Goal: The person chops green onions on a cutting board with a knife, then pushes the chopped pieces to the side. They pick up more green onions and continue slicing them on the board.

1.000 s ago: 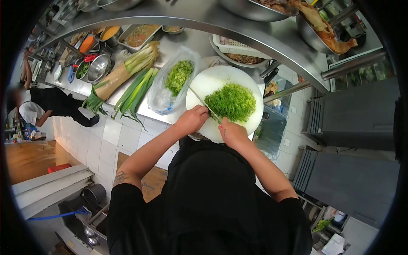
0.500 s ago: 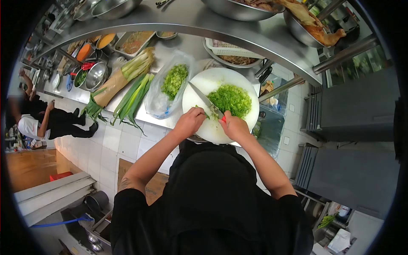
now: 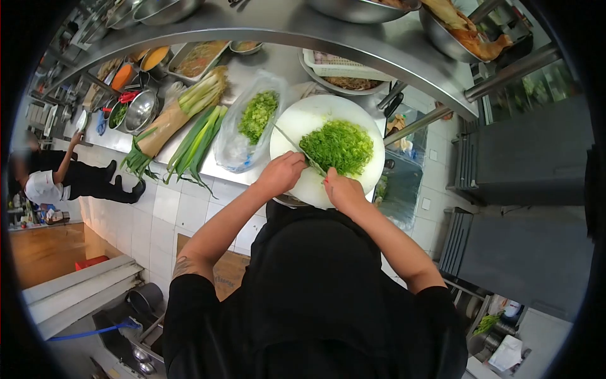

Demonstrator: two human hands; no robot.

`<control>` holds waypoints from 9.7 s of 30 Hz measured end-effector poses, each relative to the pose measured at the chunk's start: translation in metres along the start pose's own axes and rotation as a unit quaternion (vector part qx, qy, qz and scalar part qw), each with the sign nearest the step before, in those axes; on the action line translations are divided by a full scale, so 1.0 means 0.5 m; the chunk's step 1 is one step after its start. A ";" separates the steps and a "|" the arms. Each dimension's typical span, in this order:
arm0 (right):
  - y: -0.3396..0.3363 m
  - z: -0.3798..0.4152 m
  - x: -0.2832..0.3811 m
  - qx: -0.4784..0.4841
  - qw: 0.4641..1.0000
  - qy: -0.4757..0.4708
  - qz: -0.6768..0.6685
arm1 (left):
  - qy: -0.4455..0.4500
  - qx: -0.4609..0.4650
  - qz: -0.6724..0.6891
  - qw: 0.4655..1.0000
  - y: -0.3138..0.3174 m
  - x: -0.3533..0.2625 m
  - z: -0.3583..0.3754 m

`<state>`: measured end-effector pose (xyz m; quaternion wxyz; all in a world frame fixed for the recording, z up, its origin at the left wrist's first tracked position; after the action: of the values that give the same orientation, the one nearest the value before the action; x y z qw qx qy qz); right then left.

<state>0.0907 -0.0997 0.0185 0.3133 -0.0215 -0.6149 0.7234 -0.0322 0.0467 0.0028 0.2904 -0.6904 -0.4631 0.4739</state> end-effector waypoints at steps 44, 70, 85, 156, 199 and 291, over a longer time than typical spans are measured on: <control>-0.001 -0.017 0.033 0.064 0.997 0.029 0.008 | -0.038 -0.055 0.008 0.998 0.012 0.019 0.033; -0.032 -0.001 0.032 0.026 0.999 0.016 0.016 | -0.010 0.011 -0.035 0.999 0.017 0.033 0.011; -0.048 -0.026 0.053 0.069 0.997 0.027 0.005 | -0.015 0.002 -0.008 1.000 -0.003 0.026 0.016; -0.015 0.054 -0.100 0.001 0.981 0.071 -0.180 | -0.253 -0.198 0.444 0.837 -0.085 -0.061 -0.112; -0.203 0.322 -0.097 -0.135 0.980 0.145 -0.009 | 0.036 0.051 -0.028 0.998 0.009 0.018 -0.070; -0.051 0.230 -0.061 -0.140 0.906 0.255 -0.308 | -0.304 0.034 -0.017 0.952 -0.033 0.385 0.099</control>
<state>0.0782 -0.2137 0.0588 0.6605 -0.0588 -0.5849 0.4671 -0.0602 0.2274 -0.0766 0.1670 -0.4951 -0.5252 0.6716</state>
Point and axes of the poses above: each hand's wrist, its own z-axis away from the middle knuckle, its own y-axis out of the palm, x = y × z, the point moved 5 cm from there along -z, towards the middle knuckle, and after that the axes turned 9 degrees about y, right-handed, at the moved point
